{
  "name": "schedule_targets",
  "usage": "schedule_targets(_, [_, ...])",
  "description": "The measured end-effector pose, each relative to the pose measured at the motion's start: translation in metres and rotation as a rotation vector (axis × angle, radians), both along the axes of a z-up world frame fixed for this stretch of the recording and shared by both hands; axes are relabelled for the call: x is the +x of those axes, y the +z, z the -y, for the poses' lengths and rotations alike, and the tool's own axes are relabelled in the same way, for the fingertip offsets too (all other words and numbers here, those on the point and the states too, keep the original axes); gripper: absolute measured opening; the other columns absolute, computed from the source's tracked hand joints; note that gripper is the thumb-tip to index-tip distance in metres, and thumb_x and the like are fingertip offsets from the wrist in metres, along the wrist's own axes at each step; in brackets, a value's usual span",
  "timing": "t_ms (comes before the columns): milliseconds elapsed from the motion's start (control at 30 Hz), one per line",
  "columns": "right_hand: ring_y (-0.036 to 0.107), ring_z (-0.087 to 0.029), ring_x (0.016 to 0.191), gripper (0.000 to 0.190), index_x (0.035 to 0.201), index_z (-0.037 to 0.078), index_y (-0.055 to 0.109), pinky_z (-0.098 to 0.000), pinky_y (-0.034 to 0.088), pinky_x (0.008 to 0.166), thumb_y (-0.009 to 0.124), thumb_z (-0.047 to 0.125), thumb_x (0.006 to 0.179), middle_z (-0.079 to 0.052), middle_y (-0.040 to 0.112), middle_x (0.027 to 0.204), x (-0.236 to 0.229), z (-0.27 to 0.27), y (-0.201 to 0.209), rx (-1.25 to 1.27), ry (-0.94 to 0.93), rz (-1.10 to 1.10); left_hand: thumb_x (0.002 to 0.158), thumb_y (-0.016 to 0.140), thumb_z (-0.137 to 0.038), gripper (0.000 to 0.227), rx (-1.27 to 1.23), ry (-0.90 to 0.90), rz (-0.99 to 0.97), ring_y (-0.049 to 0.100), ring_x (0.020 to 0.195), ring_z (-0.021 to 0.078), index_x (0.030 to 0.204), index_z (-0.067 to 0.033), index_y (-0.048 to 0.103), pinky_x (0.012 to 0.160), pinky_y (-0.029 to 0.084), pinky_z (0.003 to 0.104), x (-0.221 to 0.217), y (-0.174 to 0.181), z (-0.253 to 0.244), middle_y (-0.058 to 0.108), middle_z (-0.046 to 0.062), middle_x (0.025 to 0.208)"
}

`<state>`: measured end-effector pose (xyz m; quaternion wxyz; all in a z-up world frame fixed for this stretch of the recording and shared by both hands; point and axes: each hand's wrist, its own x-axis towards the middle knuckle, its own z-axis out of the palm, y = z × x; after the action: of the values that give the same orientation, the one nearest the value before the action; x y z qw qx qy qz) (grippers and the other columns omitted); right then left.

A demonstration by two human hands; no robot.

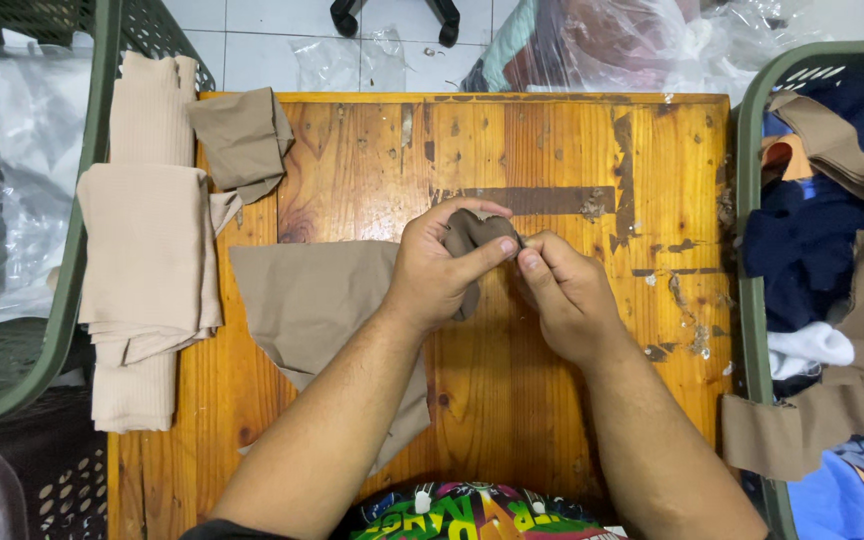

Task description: The person uses scissors to cut a piece of brown fabric on a wooden table. They trim the edges and cut the fabric into smaller pieces, placing the cut pieces into a nearby basket. The person also picks up and folds another piece of fabric from the basket.

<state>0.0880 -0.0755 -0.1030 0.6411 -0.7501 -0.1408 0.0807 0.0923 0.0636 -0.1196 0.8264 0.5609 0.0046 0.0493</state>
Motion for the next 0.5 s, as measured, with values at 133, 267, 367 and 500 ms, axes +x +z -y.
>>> schedule_targets(133, [0.029,-0.011,0.038,0.025,0.075,0.004,0.051,-0.0217,0.028,0.038,0.035,0.014,0.091,0.000,0.028,0.039,0.000,0.000,-0.003,0.028,-0.011,-0.018,0.065,0.074,-0.009,0.026,-0.036,-0.011,-0.002,0.052,0.078,0.0074,0.088,-0.0037,0.063,0.073,0.044,0.022,0.003,0.006,-0.004,0.064,0.008,0.079])
schedule_targets(267, [0.032,-0.012,0.038,0.023,0.075,0.004,0.053,-0.0245,0.032,0.038,0.039,0.015,0.090,-0.002,0.034,0.038,0.002,0.003,0.003,-0.116,-0.011,0.047,0.067,0.072,-0.009,0.019,-0.051,-0.016,-0.038,0.053,0.073,0.0060,0.083,-0.0039,0.064,0.068,0.045,0.021,0.003,0.013,-0.005,0.063,0.005,0.073])
schedule_targets(367, [0.033,-0.014,0.038,0.021,0.076,0.005,0.054,-0.0267,0.033,0.039,0.041,0.015,0.089,-0.004,0.036,0.038,0.003,0.004,0.006,-0.210,-0.012,0.089,0.069,0.070,-0.008,0.013,-0.042,-0.031,-0.049,0.052,0.070,0.0057,0.080,-0.0034,0.064,0.065,0.045,0.021,0.001,0.015,-0.005,0.062,0.005,0.070])
schedule_targets(500, [0.034,-0.017,0.037,0.019,0.078,0.006,0.055,-0.0281,0.034,0.040,0.043,0.015,0.088,-0.007,0.037,0.037,0.003,0.004,0.009,-0.268,-0.021,0.136,0.071,0.070,-0.008,0.010,-0.036,-0.043,-0.052,0.050,0.065,0.0048,0.078,-0.0027,0.065,0.060,0.046,0.020,0.002,0.017,-0.004,0.062,0.006,0.064])
